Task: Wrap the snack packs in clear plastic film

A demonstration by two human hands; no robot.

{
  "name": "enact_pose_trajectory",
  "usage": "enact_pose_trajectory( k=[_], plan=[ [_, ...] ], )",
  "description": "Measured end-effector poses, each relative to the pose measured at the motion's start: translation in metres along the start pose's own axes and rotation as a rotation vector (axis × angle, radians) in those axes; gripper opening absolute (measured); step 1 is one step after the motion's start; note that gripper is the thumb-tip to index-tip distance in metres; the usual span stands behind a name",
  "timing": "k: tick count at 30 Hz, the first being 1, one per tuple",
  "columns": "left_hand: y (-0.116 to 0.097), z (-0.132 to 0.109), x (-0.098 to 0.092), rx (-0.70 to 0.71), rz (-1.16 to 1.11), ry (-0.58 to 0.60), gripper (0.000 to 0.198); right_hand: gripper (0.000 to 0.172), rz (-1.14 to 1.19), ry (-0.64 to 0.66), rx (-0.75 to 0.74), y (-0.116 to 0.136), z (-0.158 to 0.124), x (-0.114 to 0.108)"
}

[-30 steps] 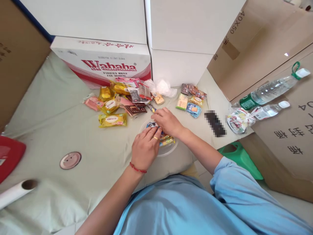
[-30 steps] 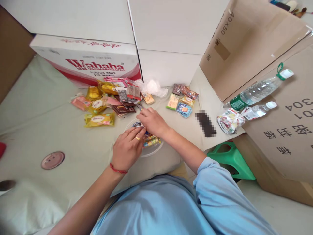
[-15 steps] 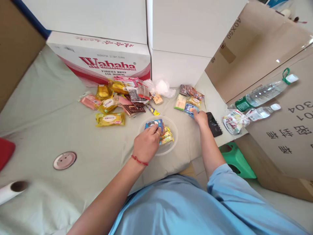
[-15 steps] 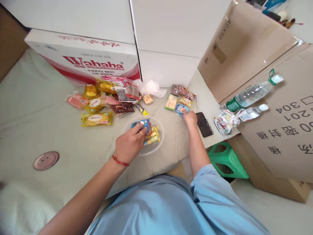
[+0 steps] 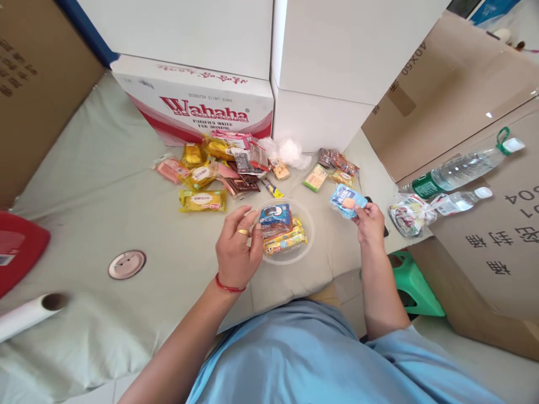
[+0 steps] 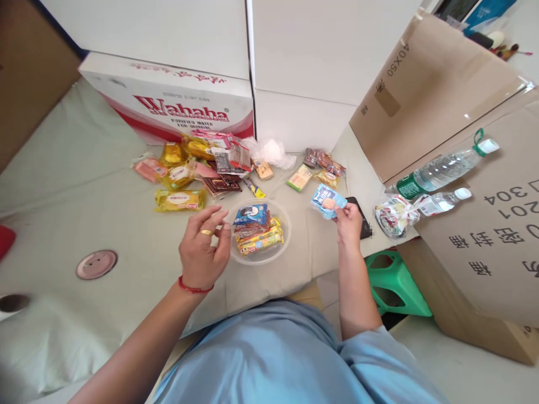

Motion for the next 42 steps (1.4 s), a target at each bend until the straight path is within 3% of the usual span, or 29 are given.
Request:
enact_pose_trajectory(
  k=[2, 4, 7, 9, 12, 15, 17, 19, 21, 23, 25, 28, 36, 39, 42],
  plan=[
    [0.006, -0.003, -0.008, -0.061, 0.010, -0.047, 0.028, 0.041, 0.173, 0.163, 0.013, 0.018, -0.025, 0.002],
    [0.007, -0.007, -0.013, -0.087, 0.015, -0.080, 0.027, 0.039, 0.185, 0.384, 0.030, 0.034, -0.057, 0.019],
    [-0.006, -0.011, -0.020, -0.038, 0.024, -0.129, 0.028, 0.031, 0.064, 0.682, 0.011, 0.045, -0.105, 0.059],
    [-0.019, -0.013, -0.022, 0.030, 0.014, -0.128, 0.030, 0.023, -0.090, 0.805, -0.070, 0.045, -0.130, 0.084],
    [-0.036, -0.018, -0.013, 0.166, -0.052, 0.040, 0.034, 0.008, -0.461, 0.821, -0.326, 0.045, -0.153, 0.106],
    [-0.042, -0.031, 0.008, 0.292, -0.002, 0.277, 0.036, 0.009, -0.773, 0.730, -0.590, 0.050, -0.158, 0.107],
    [-0.039, -0.038, 0.019, 0.321, 0.087, 0.349, 0.035, 0.014, -0.810, 0.677, -0.659, 0.052, -0.146, 0.102],
    [-0.036, -0.044, 0.025, 0.315, 0.130, 0.362, 0.033, 0.024, -0.762, 0.587, -0.615, 0.051, -0.115, 0.095],
    [-0.033, -0.047, 0.027, 0.302, 0.125, 0.356, 0.032, 0.035, -0.770, 0.441, -0.486, 0.042, -0.068, 0.089],
    [-0.031, -0.050, 0.027, 0.294, 0.109, 0.345, 0.033, 0.045, -0.922, 0.316, -0.317, 0.027, -0.017, 0.090],
    [-0.029, -0.052, 0.028, 0.290, 0.102, 0.333, 0.033, 0.052, -1.009, 0.255, -0.149, 0.012, 0.023, 0.100],
    [-0.027, -0.056, 0.028, 0.294, 0.101, 0.311, 0.032, 0.053, -0.992, 0.197, -0.111, 0.004, 0.057, 0.126],
    [-0.024, -0.062, 0.031, 0.260, 0.099, 0.281, 0.034, 0.025, -0.699, 0.214, -0.102, -0.010, 0.064, 0.178],
    [-0.024, -0.062, 0.030, 0.264, 0.098, 0.281, 0.035, 0.027, -0.535, 0.224, -0.086, -0.010, 0.056, 0.183],
    [-0.025, -0.062, 0.030, 0.278, 0.099, 0.281, 0.035, 0.034, -0.405, 0.204, -0.065, -0.005, 0.046, 0.170]
  ],
)
Point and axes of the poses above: each hand's wrist, its own z-axis towards the middle knuckle, its own x-axis out of the palm, y = z × x, the point moved 6 cm from there along z, towards the middle knuckle, and after that the axes turned 5 degrees about -y, right-handed, at the moved point
